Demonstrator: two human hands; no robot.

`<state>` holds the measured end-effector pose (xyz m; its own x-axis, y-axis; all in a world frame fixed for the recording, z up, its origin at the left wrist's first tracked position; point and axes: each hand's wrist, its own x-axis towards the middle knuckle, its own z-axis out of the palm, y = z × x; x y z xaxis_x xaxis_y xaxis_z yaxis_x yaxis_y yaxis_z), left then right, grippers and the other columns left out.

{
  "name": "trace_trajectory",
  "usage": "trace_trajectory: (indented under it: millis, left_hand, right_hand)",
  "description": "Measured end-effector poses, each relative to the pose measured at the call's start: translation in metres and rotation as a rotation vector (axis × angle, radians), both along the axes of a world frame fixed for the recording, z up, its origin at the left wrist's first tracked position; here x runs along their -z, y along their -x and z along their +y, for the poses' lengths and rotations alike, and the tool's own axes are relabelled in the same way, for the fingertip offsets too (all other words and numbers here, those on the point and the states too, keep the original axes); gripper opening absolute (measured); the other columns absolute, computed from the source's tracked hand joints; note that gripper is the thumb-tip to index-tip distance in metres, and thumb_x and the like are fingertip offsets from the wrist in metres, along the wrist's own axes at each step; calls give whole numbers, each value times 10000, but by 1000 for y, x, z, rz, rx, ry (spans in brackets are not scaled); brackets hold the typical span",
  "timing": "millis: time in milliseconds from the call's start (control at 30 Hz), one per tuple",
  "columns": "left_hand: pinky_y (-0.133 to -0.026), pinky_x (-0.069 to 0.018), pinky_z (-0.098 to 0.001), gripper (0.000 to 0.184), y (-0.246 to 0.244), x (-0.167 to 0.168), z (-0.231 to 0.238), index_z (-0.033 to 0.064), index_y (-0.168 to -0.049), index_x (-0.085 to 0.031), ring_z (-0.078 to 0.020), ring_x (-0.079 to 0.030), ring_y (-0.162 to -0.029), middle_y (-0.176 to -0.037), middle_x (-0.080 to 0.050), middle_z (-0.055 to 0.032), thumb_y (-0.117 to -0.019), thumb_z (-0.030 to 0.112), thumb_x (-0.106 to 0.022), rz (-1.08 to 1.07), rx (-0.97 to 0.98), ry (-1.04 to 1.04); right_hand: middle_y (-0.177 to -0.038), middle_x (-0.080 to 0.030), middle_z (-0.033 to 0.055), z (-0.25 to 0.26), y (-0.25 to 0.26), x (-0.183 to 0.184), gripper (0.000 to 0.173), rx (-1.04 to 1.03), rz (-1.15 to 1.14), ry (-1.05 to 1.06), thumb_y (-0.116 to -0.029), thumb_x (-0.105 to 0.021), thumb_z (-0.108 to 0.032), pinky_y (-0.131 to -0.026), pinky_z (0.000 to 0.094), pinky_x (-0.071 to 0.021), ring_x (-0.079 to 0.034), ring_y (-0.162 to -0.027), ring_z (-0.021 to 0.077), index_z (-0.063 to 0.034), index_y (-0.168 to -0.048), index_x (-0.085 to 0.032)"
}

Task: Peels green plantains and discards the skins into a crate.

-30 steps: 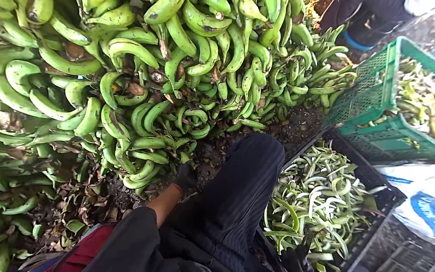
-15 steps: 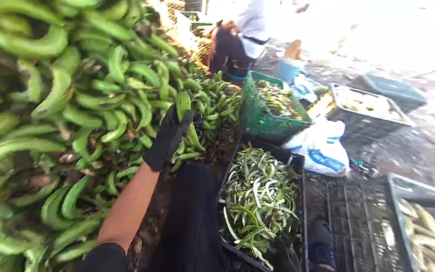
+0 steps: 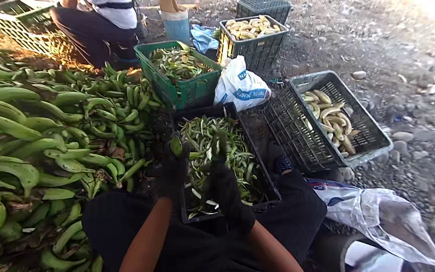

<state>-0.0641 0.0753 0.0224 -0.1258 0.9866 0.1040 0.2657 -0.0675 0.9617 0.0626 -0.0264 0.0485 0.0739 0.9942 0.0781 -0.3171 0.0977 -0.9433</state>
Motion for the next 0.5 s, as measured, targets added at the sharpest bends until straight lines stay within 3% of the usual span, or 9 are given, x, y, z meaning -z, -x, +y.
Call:
trace_trajectory:
  millis: [67,133,200,267,300,333,400,467,500]
  left_hand:
    - [-1000,-502,-376,602,-6,-3,-2,17,-1475,-436,-186,-630,-1148,-1309,-627,-175,-968,228,-683,29,15,-16]
    - [-965,-526,-343,583,-11,1,1,38,-1450,-460,-139,-646,-1093,-1250,-653,-130,-969,284,-681,22,43,-36]
    - [-920,-552,-302,588,-17,5,0,41,-1436,-473,-93,-664,-1043,-1232,-671,-95,-950,285,-698,-33,84,-81]
    - [-921,-561,-285,594,-22,2,-5,61,-1439,-466,-77,-664,-1055,-1262,-662,-58,-943,270,-717,-136,105,-107]
    - [-937,-572,-298,625,-22,-2,-3,52,-1460,-447,-96,-670,-1071,-1269,-657,-62,-935,237,-729,-217,108,-125]
    - [-939,-583,-317,657,-21,-8,5,36,-1487,-404,-122,-673,-1072,-1266,-648,-78,-933,196,-720,-299,129,-150]
    - [-865,-618,-345,629,-16,-17,16,46,-1513,-365,-149,-705,-974,-1167,-671,-81,-971,195,-648,-377,181,-156]
    - [-796,-624,-340,518,-5,-10,17,133,-1526,-370,-139,-718,-871,-1041,-717,-37,-1060,338,-467,-431,290,-90]
    - [-784,-618,-355,518,-2,-4,20,160,-1528,-383,-148,-712,-831,-976,-720,-31,-1086,426,-341,-499,367,-44]
  right_hand:
    - [-639,-626,-87,-4,-2,-39,645,84,82,-263,-1001,-432,-664,-513,251,-549,-602,-526,44,-54,-1125,-600]
    - [-669,-653,-86,-5,-1,-44,498,153,185,-357,-1001,-520,-590,-553,259,-565,-627,-568,44,-125,-1099,-670]
    - [-627,-618,-46,-1,3,3,343,208,33,-118,-1068,-407,-296,-517,263,-542,-595,-525,62,-33,-1101,-623]
    - [-768,-632,100,-17,3,81,446,40,-365,322,-1105,-326,-301,-587,388,-563,-615,-612,186,26,-1309,-552]
    - [-942,-666,166,-32,6,110,482,-66,-439,483,-1097,-334,-278,-695,452,-577,-651,-737,240,5,-1471,-448]
    - [-1040,-674,172,-41,9,128,499,-105,-433,594,-1107,-329,-299,-738,451,-581,-666,-796,240,-30,-1520,-405]
    - [-973,-679,123,-53,8,136,515,-70,-338,670,-1118,-291,-406,-639,404,-593,-663,-700,199,-62,-1459,-466]
    - [-918,-665,76,-51,-1,120,480,-29,-295,522,-1099,-339,-349,-647,355,-580,-637,-699,137,-10,-1398,-500]
    - [-964,-675,60,-41,-9,110,490,7,-300,403,-1077,-391,-343,-724,321,-578,-642,-774,94,22,-1383,-506]
